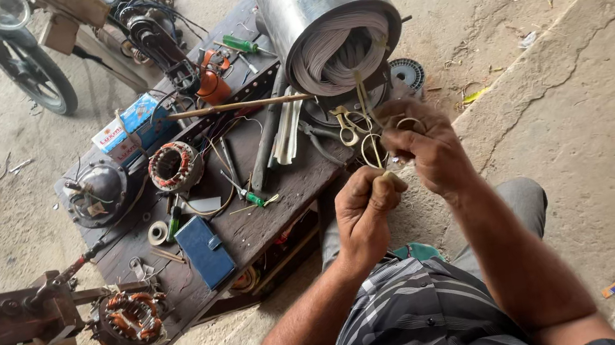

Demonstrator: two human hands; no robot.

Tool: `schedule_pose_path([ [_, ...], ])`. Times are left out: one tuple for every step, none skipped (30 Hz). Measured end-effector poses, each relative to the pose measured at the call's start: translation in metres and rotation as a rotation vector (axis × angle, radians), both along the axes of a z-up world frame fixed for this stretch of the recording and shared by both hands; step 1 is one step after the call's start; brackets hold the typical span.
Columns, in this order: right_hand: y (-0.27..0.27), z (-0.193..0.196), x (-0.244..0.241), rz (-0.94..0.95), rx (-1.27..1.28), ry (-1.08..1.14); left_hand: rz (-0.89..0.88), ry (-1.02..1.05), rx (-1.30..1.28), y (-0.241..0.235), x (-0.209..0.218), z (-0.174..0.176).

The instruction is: The person sits on the ground and works on a motor component, using a screwdriver to manipulate wires and a wooden stick to adjust parts inside a cylindrical metal housing. They repeatedly insert and remove the stick and wires while handling the housing.

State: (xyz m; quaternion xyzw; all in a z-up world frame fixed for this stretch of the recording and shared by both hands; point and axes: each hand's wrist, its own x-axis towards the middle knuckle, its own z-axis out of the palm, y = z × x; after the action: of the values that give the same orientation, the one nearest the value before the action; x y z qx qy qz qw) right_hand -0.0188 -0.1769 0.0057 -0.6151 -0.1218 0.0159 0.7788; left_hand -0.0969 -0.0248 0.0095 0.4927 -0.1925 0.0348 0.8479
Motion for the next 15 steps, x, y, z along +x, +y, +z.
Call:
schedule_pose_path([
  [-0.002, 0.0, 0.002, 0.017, -0.067, -0.008, -0.011, 0.015, -0.03, -0.001, 0.001, 0.001],
  [-0.002, -0.001, 0.002, 0.033, -0.134, -0.017, -0.023, 0.031, -0.059, -0.002, 0.002, 0.003],
  [-0.003, -0.002, 0.003, 0.053, -0.045, 0.013, -0.033, 0.044, -0.093, -0.003, 0.003, 0.005],
  [-0.002, -0.004, 0.004, 0.074, 0.044, 0.043, -0.055, 0.028, -0.12, -0.004, 0.008, 0.007],
  [-0.002, -0.009, -0.001, 0.094, 0.135, 0.086, -0.077, 0.025, -0.147, -0.007, 0.007, 0.007],
  [-0.001, -0.014, -0.001, 0.109, 0.164, 0.054, -0.099, 0.022, -0.174, -0.009, 0.007, 0.006],
  [0.001, -0.02, -0.003, 0.121, 0.194, 0.023, -0.1, 0.028, -0.174, -0.01, 0.007, 0.005],
  [0.0, -0.025, -0.006, 0.133, 0.225, -0.008, -0.1, 0.034, -0.174, -0.012, 0.006, 0.003],
  [0.001, -0.028, -0.004, 0.128, 0.221, -0.003, -0.101, 0.032, -0.17, -0.012, 0.009, 0.001],
  [0.0, -0.03, -0.003, 0.123, 0.218, 0.003, -0.069, 0.04, -0.128, -0.012, 0.009, -0.001],
  [-0.001, -0.032, -0.002, 0.114, 0.214, 0.01, -0.042, 0.049, -0.085, -0.011, 0.008, -0.004],
  [-0.001, -0.033, -0.002, 0.123, 0.186, 0.014, -0.014, 0.059, -0.043, -0.008, 0.009, -0.007],
  [-0.003, -0.032, 0.0, 0.135, 0.157, 0.019, 0.013, 0.06, -0.037, -0.006, 0.011, -0.011],
  [-0.004, -0.031, 0.001, 0.148, 0.128, 0.024, 0.04, 0.061, -0.03, -0.003, 0.015, -0.014],
  [-0.003, -0.029, 0.001, 0.14, 0.094, 0.03, 0.07, 0.065, -0.023, 0.001, 0.016, -0.017],
])
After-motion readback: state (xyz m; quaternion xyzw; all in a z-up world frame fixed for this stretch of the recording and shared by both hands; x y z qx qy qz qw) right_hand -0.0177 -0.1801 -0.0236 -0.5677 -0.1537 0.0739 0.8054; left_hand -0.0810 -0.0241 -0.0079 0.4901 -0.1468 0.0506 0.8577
